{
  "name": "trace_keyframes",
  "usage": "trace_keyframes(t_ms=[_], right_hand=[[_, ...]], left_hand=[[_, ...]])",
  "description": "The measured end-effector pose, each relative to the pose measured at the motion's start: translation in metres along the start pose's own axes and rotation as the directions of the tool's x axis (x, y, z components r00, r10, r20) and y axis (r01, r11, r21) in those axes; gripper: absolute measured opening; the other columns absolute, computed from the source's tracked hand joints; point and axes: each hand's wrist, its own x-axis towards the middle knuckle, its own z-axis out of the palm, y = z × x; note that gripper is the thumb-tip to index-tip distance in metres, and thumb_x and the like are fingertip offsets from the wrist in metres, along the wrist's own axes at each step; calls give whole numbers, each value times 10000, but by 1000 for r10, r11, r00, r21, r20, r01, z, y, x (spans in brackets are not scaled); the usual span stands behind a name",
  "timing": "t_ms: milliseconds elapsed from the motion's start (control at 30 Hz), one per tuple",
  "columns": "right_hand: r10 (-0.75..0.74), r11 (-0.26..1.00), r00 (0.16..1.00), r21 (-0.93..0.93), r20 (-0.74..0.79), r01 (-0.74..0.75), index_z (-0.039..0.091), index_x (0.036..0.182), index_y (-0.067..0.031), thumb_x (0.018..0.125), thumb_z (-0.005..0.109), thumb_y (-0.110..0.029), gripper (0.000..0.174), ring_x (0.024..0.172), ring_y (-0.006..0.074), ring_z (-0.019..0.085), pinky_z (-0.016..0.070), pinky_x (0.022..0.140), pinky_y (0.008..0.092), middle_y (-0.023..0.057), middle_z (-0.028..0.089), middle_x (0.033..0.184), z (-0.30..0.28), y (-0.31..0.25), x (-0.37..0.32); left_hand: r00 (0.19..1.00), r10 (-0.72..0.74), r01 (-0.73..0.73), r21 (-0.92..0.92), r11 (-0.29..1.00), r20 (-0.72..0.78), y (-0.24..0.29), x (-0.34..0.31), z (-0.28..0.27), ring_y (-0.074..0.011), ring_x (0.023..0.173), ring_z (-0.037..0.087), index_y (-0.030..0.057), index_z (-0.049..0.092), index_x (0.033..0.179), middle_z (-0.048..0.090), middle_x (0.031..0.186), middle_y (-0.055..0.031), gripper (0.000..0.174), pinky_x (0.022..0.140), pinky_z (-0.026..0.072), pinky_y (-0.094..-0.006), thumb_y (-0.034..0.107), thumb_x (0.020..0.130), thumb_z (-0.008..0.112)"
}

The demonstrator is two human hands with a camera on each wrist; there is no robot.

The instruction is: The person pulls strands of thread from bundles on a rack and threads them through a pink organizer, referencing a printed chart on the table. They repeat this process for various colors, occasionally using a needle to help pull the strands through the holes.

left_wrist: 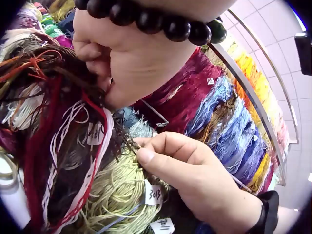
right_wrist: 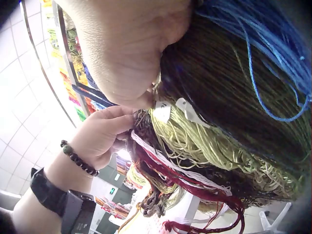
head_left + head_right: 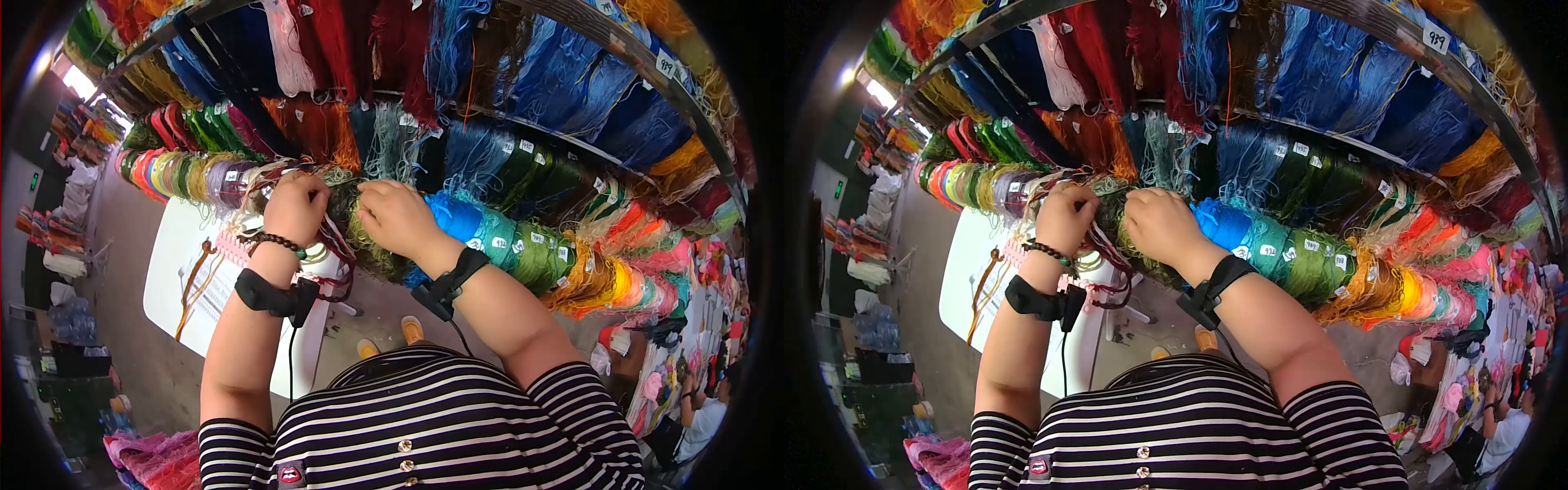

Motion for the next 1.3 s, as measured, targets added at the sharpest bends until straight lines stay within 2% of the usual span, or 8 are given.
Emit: trace_keyframes(t_ms=[100,233,333,867,1000,1100,1233,1300], right_hand=[[-5,1000,1000,12,-9,6,647,915,-35,808,607,-173,179,1013,303,598,464,880,426,109,645,1071,-1,-1,0],[8,1000,1000,14,19,-8,639,877,-42,808,603,-177,156,989,306,599,466,869,431,102,643,1038,-5,-4,2],[-5,1000,1000,10,-6,6,636,861,-47,811,598,-183,151,977,308,598,469,860,435,100,639,1017,-4,-5,1],[-82,961,976,245,-199,131,708,930,-72,791,693,-202,191,864,316,629,495,745,417,100,683,929,-7,-92,58],[-31,961,999,275,28,22,703,904,-35,823,670,-172,163,792,278,642,495,712,370,102,692,854,-11,-93,69],[328,704,932,617,157,-351,706,845,-36,825,679,-188,155,691,184,617,490,669,333,75,672,755,-28,-76,63],[589,241,747,816,308,-526,696,939,-30,885,669,-228,207,777,98,600,458,693,241,17,687,858,-59,-33,36],[647,211,696,804,312,-556,688,944,-50,891,663,-225,184,793,88,592,446,710,227,15,685,877,-67,-17,20]], left_hand=[[955,-241,293,-450,843,171,-4,5,-9,-144,767,618,8,681,877,636,788,-34,113,709,480,-263,112,839,659],[800,-389,575,-769,281,456,-11,10,-45,-26,607,457,127,606,916,598,840,42,36,470,310,-175,125,904,572],[844,-392,470,-857,210,367,-4,5,-73,-17,570,422,120,612,909,577,791,66,38,453,291,-164,119,895,576],[907,-360,346,-878,332,221,-2,-34,-114,-5,603,453,128,575,947,643,872,31,62,470,314,-135,189,955,567],[923,-321,317,-894,318,213,4,-37,-108,-3,613,460,126,595,974,660,924,37,62,498,334,-137,180,950,575],[902,-368,362,-857,366,224,0,-43,-95,-22,686,527,116,605,1069,660,1023,32,141,536,368,-152,166,940,576],[899,-343,408,-803,434,271,-1,-54,-58,-91,763,609,44,595,1101,641,935,-4,191,631,473,-217,104,920,582],[923,-296,362,-818,447,246,-4,-57,-27,-98,739,600,30,606,1084,637,908,-11,184,650,485,-229,93,912,585]])
